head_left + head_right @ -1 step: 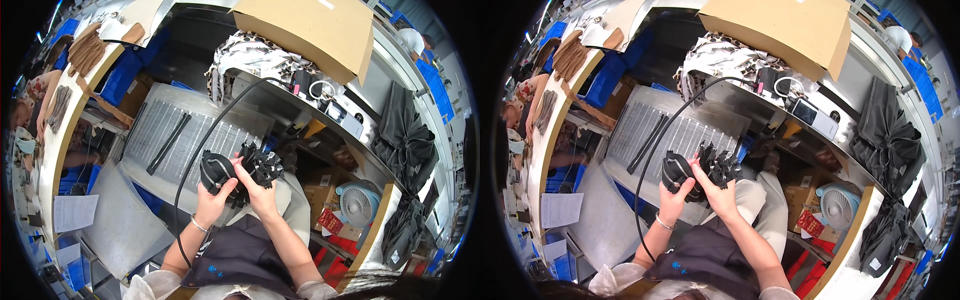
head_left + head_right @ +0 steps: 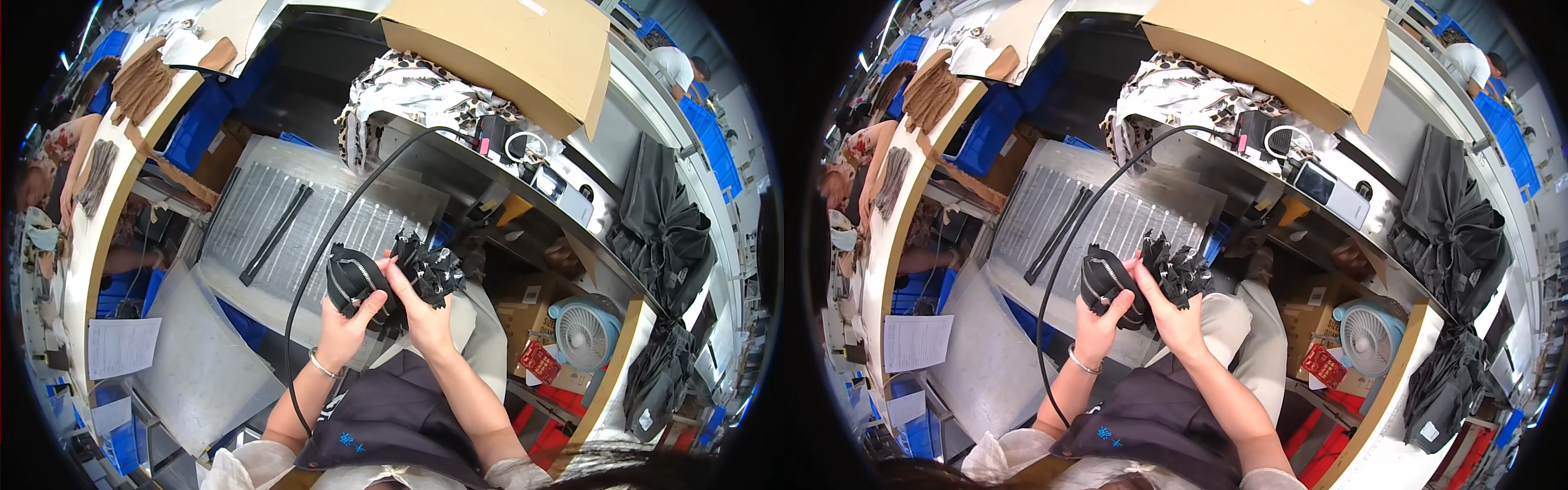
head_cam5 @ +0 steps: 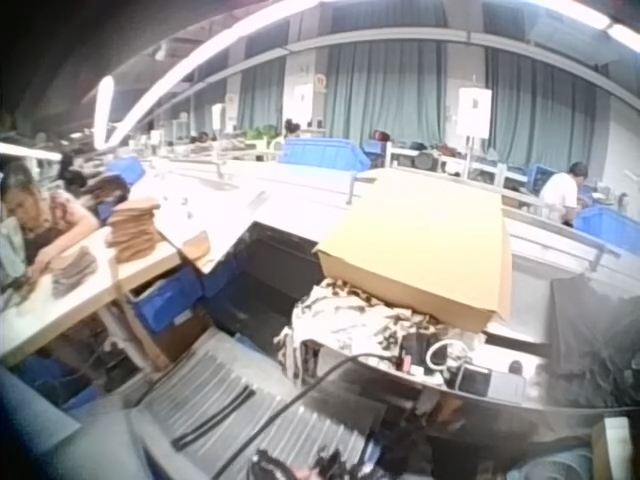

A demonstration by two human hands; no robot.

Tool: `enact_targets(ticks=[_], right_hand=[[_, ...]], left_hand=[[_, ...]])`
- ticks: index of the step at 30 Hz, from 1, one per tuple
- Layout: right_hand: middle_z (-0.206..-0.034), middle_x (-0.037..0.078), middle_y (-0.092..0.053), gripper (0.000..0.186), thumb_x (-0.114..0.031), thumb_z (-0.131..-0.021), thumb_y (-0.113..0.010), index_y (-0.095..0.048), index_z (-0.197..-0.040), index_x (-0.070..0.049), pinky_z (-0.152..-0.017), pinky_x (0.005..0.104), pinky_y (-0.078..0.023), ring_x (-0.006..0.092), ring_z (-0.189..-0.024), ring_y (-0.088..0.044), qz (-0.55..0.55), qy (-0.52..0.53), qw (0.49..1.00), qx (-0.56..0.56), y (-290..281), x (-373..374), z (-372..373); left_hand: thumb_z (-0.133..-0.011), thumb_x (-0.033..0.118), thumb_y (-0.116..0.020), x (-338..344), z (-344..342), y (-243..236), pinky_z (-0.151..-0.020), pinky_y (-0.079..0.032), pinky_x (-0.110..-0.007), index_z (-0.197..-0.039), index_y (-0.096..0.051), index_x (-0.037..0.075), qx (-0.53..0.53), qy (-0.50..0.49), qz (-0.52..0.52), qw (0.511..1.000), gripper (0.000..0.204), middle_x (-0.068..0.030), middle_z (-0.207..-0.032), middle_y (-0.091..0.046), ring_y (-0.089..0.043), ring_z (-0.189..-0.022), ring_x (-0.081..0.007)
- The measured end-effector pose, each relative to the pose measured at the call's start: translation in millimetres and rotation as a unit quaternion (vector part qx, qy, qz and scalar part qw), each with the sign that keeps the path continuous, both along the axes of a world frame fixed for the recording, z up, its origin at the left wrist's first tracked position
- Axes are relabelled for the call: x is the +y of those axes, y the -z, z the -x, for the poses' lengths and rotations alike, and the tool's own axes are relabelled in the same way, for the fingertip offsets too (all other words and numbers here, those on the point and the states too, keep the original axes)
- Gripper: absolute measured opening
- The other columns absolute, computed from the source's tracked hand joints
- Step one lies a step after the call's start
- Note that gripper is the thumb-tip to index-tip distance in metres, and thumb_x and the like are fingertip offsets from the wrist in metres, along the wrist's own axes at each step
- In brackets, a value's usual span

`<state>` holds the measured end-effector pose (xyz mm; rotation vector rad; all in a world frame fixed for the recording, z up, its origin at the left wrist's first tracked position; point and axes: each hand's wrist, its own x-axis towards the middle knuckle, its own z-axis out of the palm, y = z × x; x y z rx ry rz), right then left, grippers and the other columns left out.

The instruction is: Sewing zippers and straps onto black bag components using an industrial sewing machine and organizing zipper tapes.

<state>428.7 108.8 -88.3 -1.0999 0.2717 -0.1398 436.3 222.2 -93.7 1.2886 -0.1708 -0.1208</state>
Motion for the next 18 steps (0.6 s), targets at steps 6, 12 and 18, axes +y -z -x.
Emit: enact_targets(ticks=[6, 12, 18], right_hand=[[-0.095, 0.004, -0.064, 0.018, -0.008, -0.084, -0.063, -0.061, -0.101, -0.001, -0.076, 0.0241, -0.048, 0.0097, -0.086, -0.059, 0.007, -0.021, 0.999, -0.027, 5, -5, 1], [-0.091, 0.005, -0.064, 0.025, -0.019, -0.092, -0.054, -0.058, -0.107, 0.000, -0.073, 0.0245, -0.048, 0.0101, -0.081, -0.059, 0.021, 0.001, 0.999, 0.044, 11, -7, 0], [-0.083, 0.008, -0.062, 0.026, -0.023, -0.093, -0.049, -0.054, -0.103, 0.001, -0.076, 0.0303, -0.049, 0.0191, -0.080, -0.062, -0.102, 0.051, 0.993, 0.034, 11, -30, -2]], left_hand=[[-0.083, 0.003, -0.060, 6, -5, -2, -0.096, -0.040, -0.034, -0.126, -0.046, -0.002, 0.018, 0.087, 0.017, 0.996, 0.045, -0.0139, -0.131, -0.047, -0.053, -0.112, -0.0212], [-0.085, 0.001, -0.057, 7, -7, -6, -0.096, -0.041, -0.036, -0.128, -0.042, -0.004, 0.005, 0.083, 0.019, 0.996, 0.046, -0.0168, -0.132, -0.045, -0.055, -0.110, -0.0243], [-0.089, 0.009, -0.053, 21, -11, -9, -0.094, -0.042, -0.038, -0.139, -0.023, 0.000, 0.099, 0.156, 0.070, 0.980, 0.059, -0.0227, -0.123, -0.051, -0.059, -0.104, -0.0286]])
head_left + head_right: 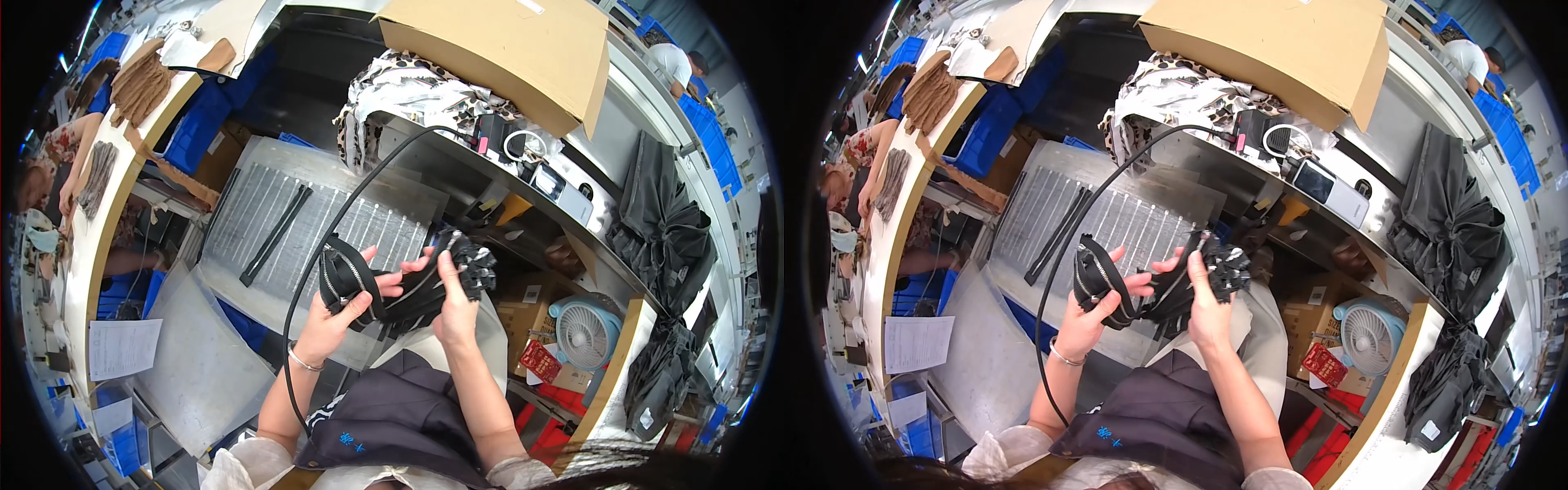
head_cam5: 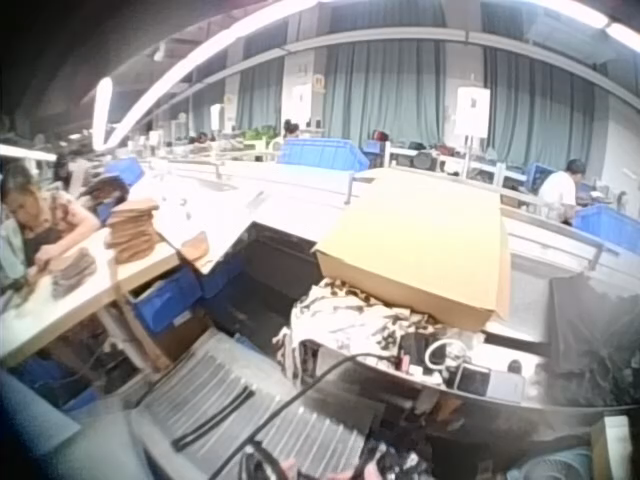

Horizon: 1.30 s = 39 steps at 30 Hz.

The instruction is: Sewing zippers and straps onto black bag components using an industrial sewing machine and organizing zipper tapes.

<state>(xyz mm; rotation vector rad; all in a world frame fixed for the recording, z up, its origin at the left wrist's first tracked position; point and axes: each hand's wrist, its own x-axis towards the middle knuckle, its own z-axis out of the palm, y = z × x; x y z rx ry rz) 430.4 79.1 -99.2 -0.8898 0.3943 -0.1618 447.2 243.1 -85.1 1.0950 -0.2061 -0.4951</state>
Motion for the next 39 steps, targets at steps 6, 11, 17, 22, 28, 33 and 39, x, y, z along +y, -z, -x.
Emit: enact_targets(ticks=[6, 11, 17, 22, 28, 33, 39], right_hand=[[-0.077, 0.007, -0.062, 0.013, -0.007, -0.091, -0.051, -0.053, -0.099, 0.002, -0.072, 0.0285, -0.049, 0.0149, -0.074, -0.062, 0.271, -0.041, 0.960, -0.055, -18, -16, 18], [-0.078, 0.004, -0.060, 0.010, -0.001, -0.086, -0.057, -0.055, -0.096, 0.001, -0.069, 0.0245, -0.048, 0.0114, -0.075, -0.059, 0.207, -0.192, 0.958, -0.046, -22, 4, 25], [-0.089, 0.003, -0.058, 0.020, -0.005, -0.082, -0.066, -0.055, -0.098, -0.002, -0.071, 0.0255, -0.046, 0.0106, -0.080, -0.056, 0.338, -0.215, 0.911, -0.098, -10, 16, 19], [-0.090, 0.001, -0.058, 0.027, -0.009, -0.079, -0.068, -0.055, -0.101, -0.002, -0.072, 0.0272, -0.045, 0.0104, -0.080, -0.054, 0.199, -0.213, 0.955, -0.060, -6, 17, 19], [-0.088, -0.002, -0.058, 0.021, -0.007, -0.079, -0.069, -0.059, -0.096, -0.002, -0.070, 0.0237, -0.044, 0.0065, -0.080, -0.053, 0.192, -0.237, 0.951, -0.051, -10, 12, 20], [-0.076, -0.001, -0.058, 0.023, -0.008, -0.076, -0.072, -0.059, -0.095, -0.002, -0.059, 0.0221, -0.042, 0.0068, -0.065, -0.052, 0.142, -0.186, 0.971, 0.047, -16, 2, 18], [-0.081, 0.000, -0.059, 0.033, -0.009, -0.077, -0.072, -0.058, -0.105, 0.001, -0.060, 0.0226, -0.044, 0.0070, -0.067, -0.052, 0.141, -0.153, 0.977, 0.048, -17, -1, 18]], left_hand=[[-0.093, 0.019, -0.047, 4, -7, 3, -0.093, -0.044, -0.045, -0.142, -0.017, 0.011, 0.116, -0.021, 0.099, 0.988, 0.058, -0.0230, -0.123, -0.049, -0.056, -0.106, -0.0329], [-0.094, 0.023, -0.047, -4, -8, 4, -0.093, -0.043, -0.044, -0.144, -0.013, 0.018, 0.165, 0.044, 0.186, 0.968, 0.061, -0.0205, -0.138, -0.034, -0.047, -0.118, -0.0300], [-0.093, 0.018, -0.049, -17, -4, 4, -0.103, -0.033, -0.038, -0.144, -0.012, 0.014, 0.109, 0.024, 0.160, 0.981, 0.063, -0.0165, -0.138, -0.036, -0.040, -0.124, -0.0242], [-0.088, 0.016, -0.054, -14, -4, 5, -0.105, -0.030, -0.039, -0.143, -0.015, 0.009, 0.054, 0.055, 0.128, 0.989, 0.068, -0.0163, -0.139, -0.035, -0.038, -0.125, -0.0248], [-0.088, 0.034, -0.054, -7, -5, 7, -0.107, -0.026, -0.042, -0.141, -0.020, 0.005, 0.114, 0.087, 0.277, 0.950, 0.069, -0.0179, -0.140, -0.032, -0.033, -0.128, -0.0289], [-0.095, 0.023, -0.044, 7, -10, 3, -0.087, -0.045, -0.036, -0.125, -0.045, 0.000, 0.116, -0.124, 0.100, 0.980, 0.038, -0.0104, -0.098, -0.061, -0.059, -0.095, -0.0230], [-0.076, -0.003, -0.067, 0, 4, 4, -0.070, -0.044, -0.022, -0.099, -0.059, 0.002, 0.000, -0.103, -0.102, 0.989, 0.026, -0.0004, -0.083, -0.058, -0.055, -0.078, -0.0091]])
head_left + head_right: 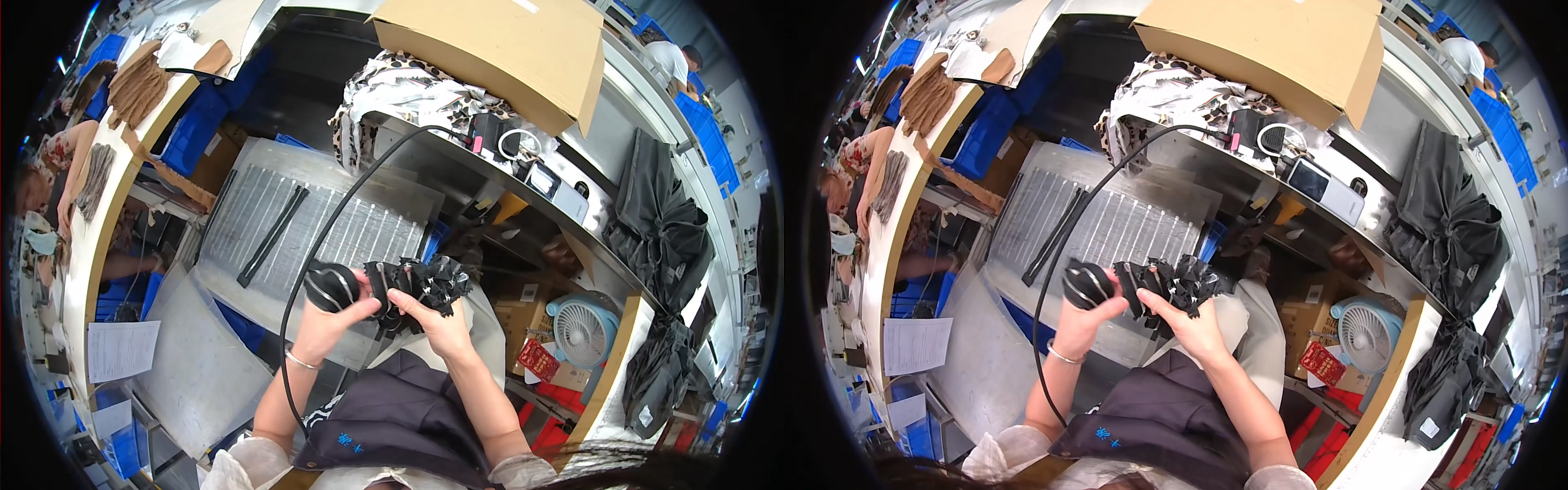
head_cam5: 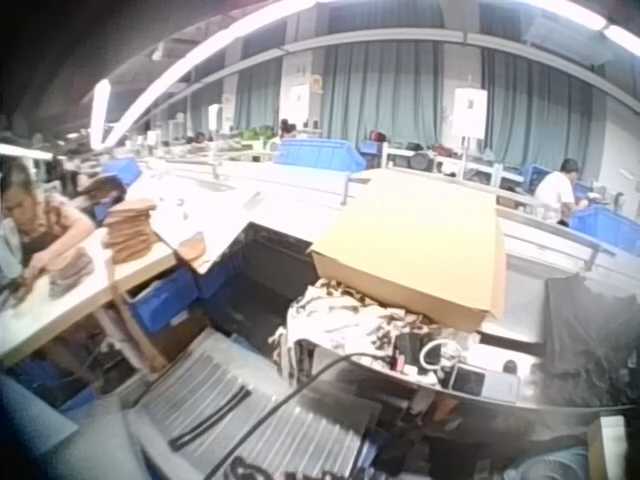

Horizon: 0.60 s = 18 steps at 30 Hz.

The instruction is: Sewing zippers and straps onto black bag components using an industrial sewing machine and organizing zipper tapes.

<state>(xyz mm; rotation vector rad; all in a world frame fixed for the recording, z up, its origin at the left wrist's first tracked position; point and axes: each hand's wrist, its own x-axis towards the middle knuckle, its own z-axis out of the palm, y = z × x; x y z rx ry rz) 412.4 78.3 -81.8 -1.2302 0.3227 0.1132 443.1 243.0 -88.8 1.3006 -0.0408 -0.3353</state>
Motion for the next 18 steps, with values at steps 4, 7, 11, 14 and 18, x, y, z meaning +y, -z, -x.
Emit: enact_targets(ticks=[4, 7, 11, 14, 18], right_hand=[[-0.086, 0.003, -0.061, 0.034, -0.005, -0.077, -0.071, -0.056, -0.106, 0.002, -0.063, 0.0229, -0.046, 0.0086, -0.071, -0.055, 0.010, -0.028, 1.000, 0.003, 0, -1, 1], [-0.086, 0.009, -0.062, 0.025, -0.002, -0.075, -0.069, -0.057, -0.097, 0.000, -0.066, 0.0244, -0.045, 0.0102, -0.068, -0.054, -0.078, 0.014, 0.996, -0.033, -1, -10, -3], [-0.094, 0.011, -0.065, 0.029, -0.007, -0.080, -0.066, -0.057, -0.106, 0.002, -0.070, 0.0259, -0.049, 0.0123, -0.076, -0.060, -0.046, -0.018, 0.998, -0.026, 0, -18, -9], [-0.094, 0.009, -0.065, 0.023, -0.009, -0.084, -0.063, -0.060, -0.103, 0.002, -0.075, 0.0254, -0.048, 0.0123, -0.079, -0.061, -0.107, -0.039, 0.993, -0.003, 4, -12, -9], [-0.096, 0.003, -0.064, 0.024, -0.018, -0.089, -0.059, -0.060, -0.105, 0.000, -0.078, 0.0232, -0.047, 0.0086, -0.085, -0.058, -0.042, 0.024, 0.999, -0.014, 10, 0, -4]], left_hand=[[-0.075, -0.002, -0.068, -3, 7, 6, -0.065, -0.044, -0.022, -0.091, -0.059, 0.003, 0.007, -0.040, 0.006, 0.999, 0.020, -0.0008, -0.079, -0.059, -0.055, -0.071, -0.0080], [-0.073, -0.001, -0.069, 16, 0, 7, -0.053, -0.040, -0.023, -0.087, -0.056, 0.004, 0.058, -0.081, 0.084, 0.992, 0.019, -0.0016, -0.072, -0.056, -0.051, -0.057, -0.0103], [-0.068, -0.007, -0.067, 39, -3, -2, -0.046, -0.042, -0.026, -0.084, -0.054, 0.002, 0.103, 0.039, 0.158, 0.981, 0.022, -0.0084, -0.076, -0.059, -0.055, -0.056, -0.0147], [-0.069, -0.009, -0.067, 28, 6, -9, -0.046, -0.042, -0.024, -0.080, -0.057, 0.000, 0.124, 0.102, 0.119, 0.980, 0.017, -0.0083, -0.077, -0.059, -0.055, -0.053, -0.0138], [-0.075, -0.006, -0.066, -10, 14, -13, -0.049, -0.043, -0.020, -0.083, -0.059, 0.000, 0.093, -0.012, 0.074, 0.993, 0.012, -0.0066, -0.082, -0.061, -0.054, -0.053, -0.0088]])
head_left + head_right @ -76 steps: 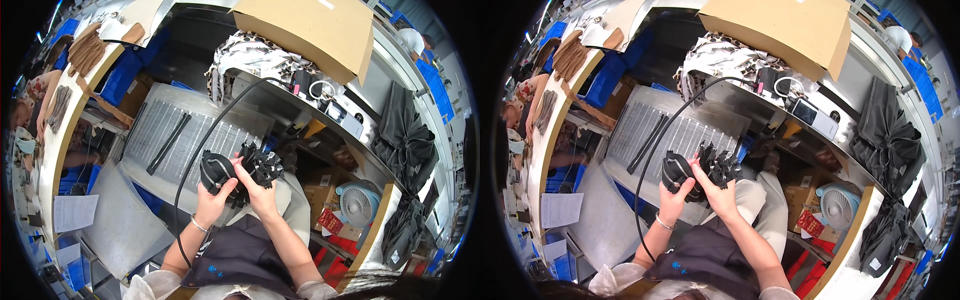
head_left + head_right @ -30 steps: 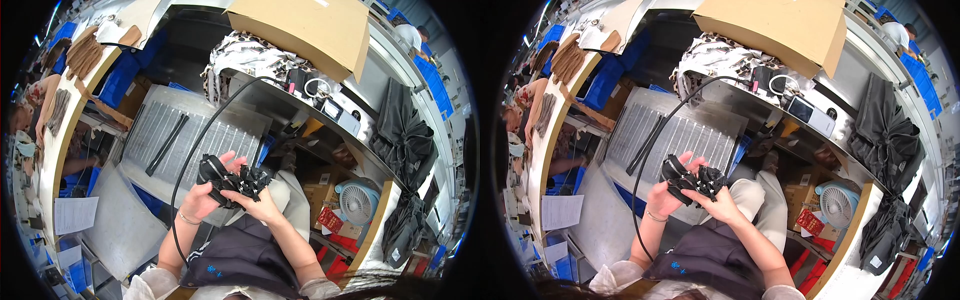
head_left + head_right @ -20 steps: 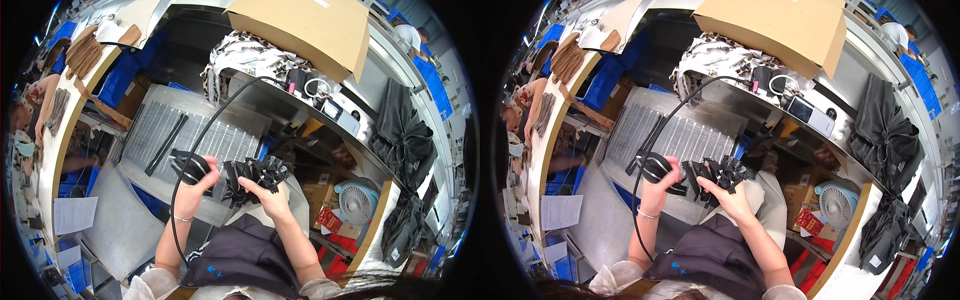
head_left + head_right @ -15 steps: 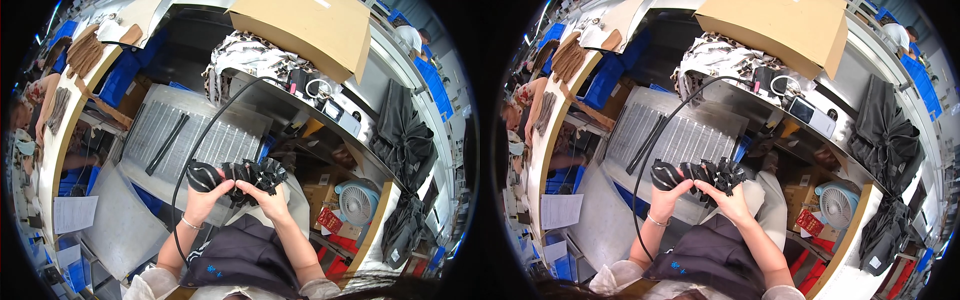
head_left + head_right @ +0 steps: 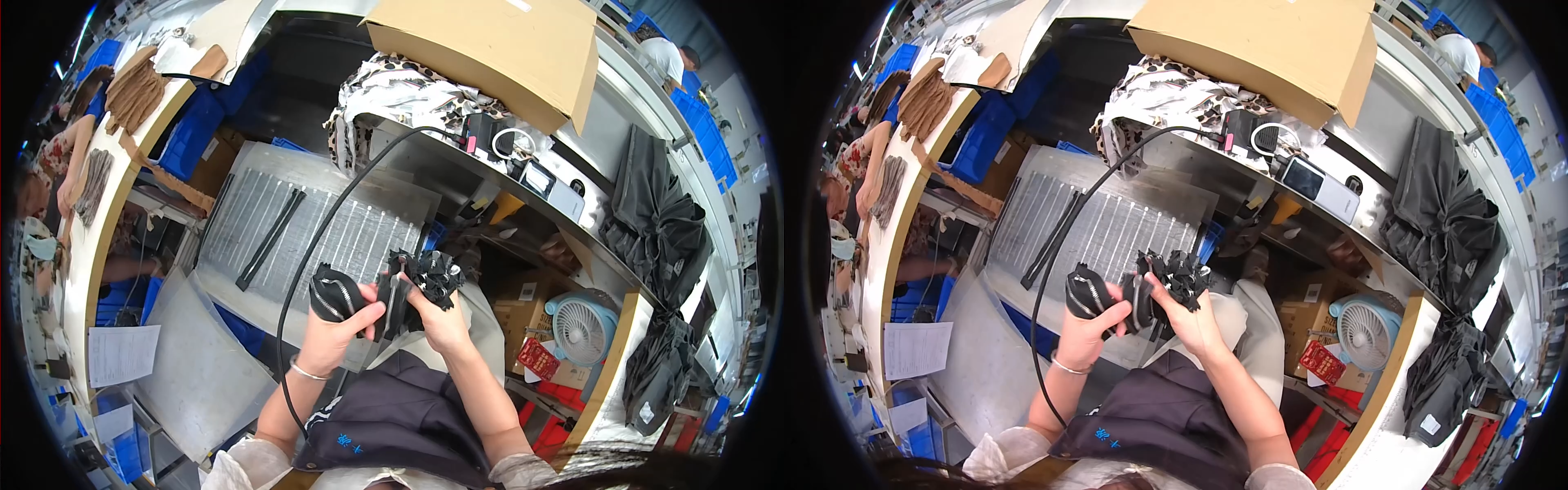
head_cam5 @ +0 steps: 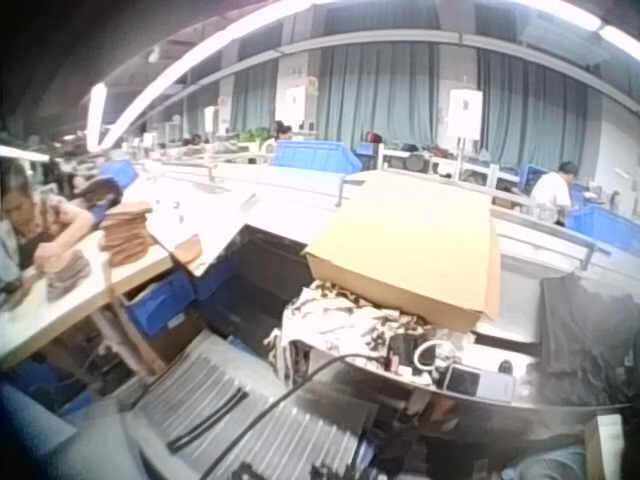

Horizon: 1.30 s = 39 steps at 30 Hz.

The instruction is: Sewing zippers and straps onto black bag components using an industrial sewing machine and organizing zipper tapes.

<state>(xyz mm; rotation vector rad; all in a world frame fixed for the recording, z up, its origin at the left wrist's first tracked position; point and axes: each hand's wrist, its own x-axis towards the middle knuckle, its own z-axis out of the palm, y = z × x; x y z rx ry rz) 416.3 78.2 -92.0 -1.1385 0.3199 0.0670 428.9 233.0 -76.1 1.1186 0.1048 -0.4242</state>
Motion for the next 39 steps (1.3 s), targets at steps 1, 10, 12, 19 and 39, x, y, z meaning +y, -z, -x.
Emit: enact_targets(ticks=[1, 10, 12, 19, 39], right_hand=[[-0.096, 0.003, -0.064, 0.024, -0.018, -0.089, -0.059, -0.060, -0.105, 0.000, -0.078, 0.0232, -0.047, 0.0086, -0.085, -0.058, 0.005, 0.001, 1.000, -0.010, 1, 1, 2], [-0.104, 0.009, -0.063, 0.027, -0.018, -0.089, -0.059, -0.058, -0.107, 0.002, -0.080, 0.0275, -0.048, 0.0142, -0.094, -0.059, -0.057, -0.039, 0.996, -0.050, 1, 4, 7], [-0.100, 0.011, -0.064, 0.025, -0.015, -0.088, -0.059, -0.058, -0.106, 0.003, -0.078, 0.0272, -0.049, 0.0152, -0.089, -0.061, -0.064, -0.017, 0.997, -0.042, 0, 3, 4], [-0.094, 0.010, -0.065, 0.025, -0.017, -0.088, -0.059, -0.061, -0.103, 0.002, -0.076, 0.0280, -0.049, 0.0144, -0.087, -0.062, -0.046, -0.114, 0.992, -0.029, -13, -27, -4], [-0.088, 0.007, -0.067, 0.016, -0.013, -0.082, -0.066, -0.065, -0.092, 0.000, -0.078, 0.0274, -0.047, 0.0144, -0.084, -0.062, 0.025, -0.070, 0.995, -0.068, -14, -31, 9]], left_hand=[[-0.076, -0.004, -0.066, -7, -2, 0, -0.047, -0.043, -0.021, -0.089, -0.059, 0.000, -0.044, -0.003, -0.030, 0.999, 0.016, -0.0050, -0.077, -0.060, -0.056, -0.057, -0.0109], [-0.075, -0.006, -0.067, -16, -7, 7, -0.052, -0.046, -0.019, -0.100, -0.058, -0.001, -0.117, -0.038, -0.092, 0.988, 0.027, -0.0090, -0.099, -0.060, -0.059, -0.077, -0.0104], [-0.080, 0.010, -0.068, -9, -11, 9, -0.060, -0.048, -0.022, -0.111, -0.054, -0.002, -0.208, 0.056, -0.132, 0.968, 0.036, -0.0070, -0.088, -0.063, -0.055, -0.091, -0.0096], [-0.087, 0.066, -0.021, 19, -16, 4, -0.065, -0.049, -0.030, -0.120, -0.050, -0.004, -0.101, 0.245, -0.015, 0.964, 0.082, -0.0102, -0.091, -0.060, -0.059, -0.086, -0.0180], [-0.097, 0.039, -0.033, 62, -42, 23, -0.081, -0.045, -0.038, -0.073, -0.044, 0.006, -0.066, 0.090, 0.160, 0.981, 0.042, -0.0057, -0.068, -0.046, -0.056, -0.075, -0.0226]])
